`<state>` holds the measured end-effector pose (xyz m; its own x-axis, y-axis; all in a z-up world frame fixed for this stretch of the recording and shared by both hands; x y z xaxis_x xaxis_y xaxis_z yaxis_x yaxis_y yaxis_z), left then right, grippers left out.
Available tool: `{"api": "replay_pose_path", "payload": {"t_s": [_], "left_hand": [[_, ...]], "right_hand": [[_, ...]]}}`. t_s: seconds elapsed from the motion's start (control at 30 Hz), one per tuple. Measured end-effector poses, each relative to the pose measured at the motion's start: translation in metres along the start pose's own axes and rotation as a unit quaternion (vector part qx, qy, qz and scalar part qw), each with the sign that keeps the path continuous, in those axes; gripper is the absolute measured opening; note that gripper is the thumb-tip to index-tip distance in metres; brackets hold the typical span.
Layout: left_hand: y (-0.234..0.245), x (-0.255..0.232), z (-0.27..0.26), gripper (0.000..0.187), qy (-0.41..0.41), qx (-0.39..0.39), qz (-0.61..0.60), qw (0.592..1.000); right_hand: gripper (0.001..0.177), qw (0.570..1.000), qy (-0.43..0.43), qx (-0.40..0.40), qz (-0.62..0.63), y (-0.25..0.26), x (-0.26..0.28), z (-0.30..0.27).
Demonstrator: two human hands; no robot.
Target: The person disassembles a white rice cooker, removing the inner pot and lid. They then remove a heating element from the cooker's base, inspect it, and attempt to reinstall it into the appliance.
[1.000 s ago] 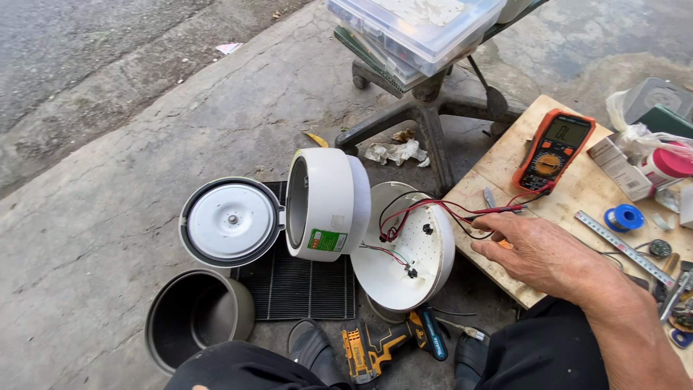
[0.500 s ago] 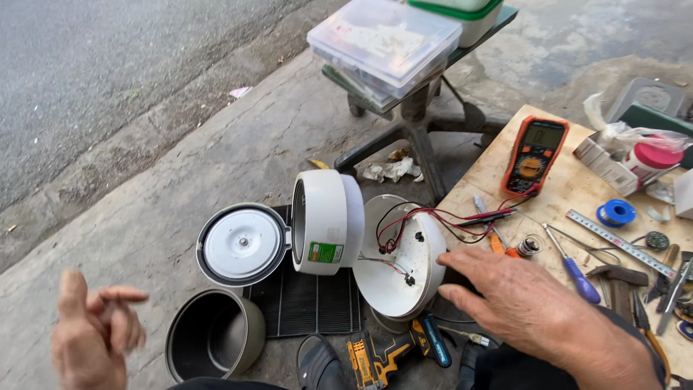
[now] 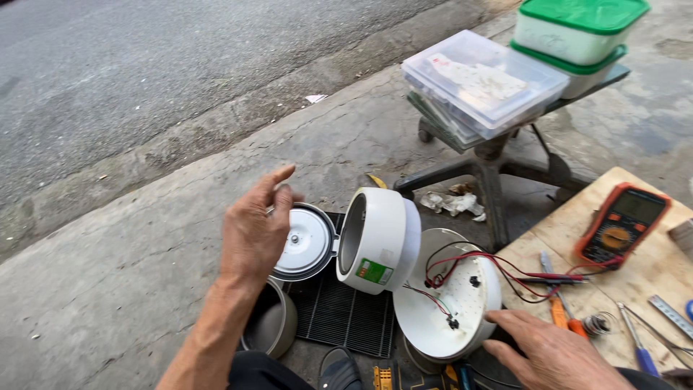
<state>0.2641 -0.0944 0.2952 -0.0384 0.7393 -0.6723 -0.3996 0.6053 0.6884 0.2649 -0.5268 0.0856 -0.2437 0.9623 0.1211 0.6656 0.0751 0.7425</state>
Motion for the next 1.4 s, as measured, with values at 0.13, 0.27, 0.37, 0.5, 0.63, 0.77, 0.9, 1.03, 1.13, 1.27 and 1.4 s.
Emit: {"api": "replay_pose_path", "payload": {"t_s": [0.13,0.27,0.37,0.5,0.63,0.77,0.9,1.03,1.13,1.27,1.4], "left_hand": [[-0.033,0.01,-0.002,0.048,-0.084,0.035,0.026,0.996],[-0.074,0.004,-0.005,0.028,-0.025,0.193,0.061,0.979],[-0.087,0.01,0.001,0.042,0.009,0.245,0.085,0.966],[-0.088,0.006,0.007,0.064,0.104,0.281,0.086,0.95],[-0.09,0.0,0.005,0.068,0.141,0.302,0.093,0.938],[-0.096,-0.002,0.005,0.064,0.105,0.326,0.076,0.937],[-0.1,0.007,0.003,0.04,-0.014,0.297,0.114,0.948],[-0.097,0.002,0.0,0.024,-0.084,0.269,0.08,0.956],[-0.095,-0.004,-0.004,0.026,-0.09,0.287,0.057,0.952],[-0.096,-0.008,-0.004,0.02,-0.008,0.3,0.058,0.952],[-0.094,-0.002,-0.006,0.023,0.063,0.308,0.114,0.942]], "right_hand": [[0.062,0.998,-0.049,0.032,-0.012,-0.011,-0.022,0.015],[0.059,0.997,0.039,-0.052,0.04,-0.007,-0.017,0.002],[0.057,0.996,0.051,-0.011,0.068,0.006,0.0,-0.015],[0.059,0.996,0.04,0.033,0.072,0.005,-0.002,-0.014],[0.057,0.995,0.071,-0.005,0.068,0.006,-0.004,-0.014],[0.054,0.996,0.062,-0.028,0.058,0.005,-0.005,-0.015],[0.056,0.992,0.075,-0.071,0.076,0.006,-0.008,-0.019],[0.056,0.994,0.053,-0.06,0.071,0.013,-0.005,-0.028],[0.057,0.996,0.023,-0.063,0.053,0.013,-0.006,-0.03],[0.052,0.988,0.092,-0.105,0.068,0.019,0.001,-0.035],[0.049,0.983,0.128,-0.107,0.076,0.024,0.013,-0.041]]}}
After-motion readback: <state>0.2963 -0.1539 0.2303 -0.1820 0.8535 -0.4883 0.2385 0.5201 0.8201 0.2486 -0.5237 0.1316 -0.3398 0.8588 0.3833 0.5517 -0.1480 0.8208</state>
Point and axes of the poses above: each hand's wrist, its own z-axis towards the middle knuckle, its own y-axis out of the back of the hand, x = y × z, the point moved 7 cm from there along z, towards the middle knuckle, and after that the axes turned 9 degrees about x, right-handed, at the moved point
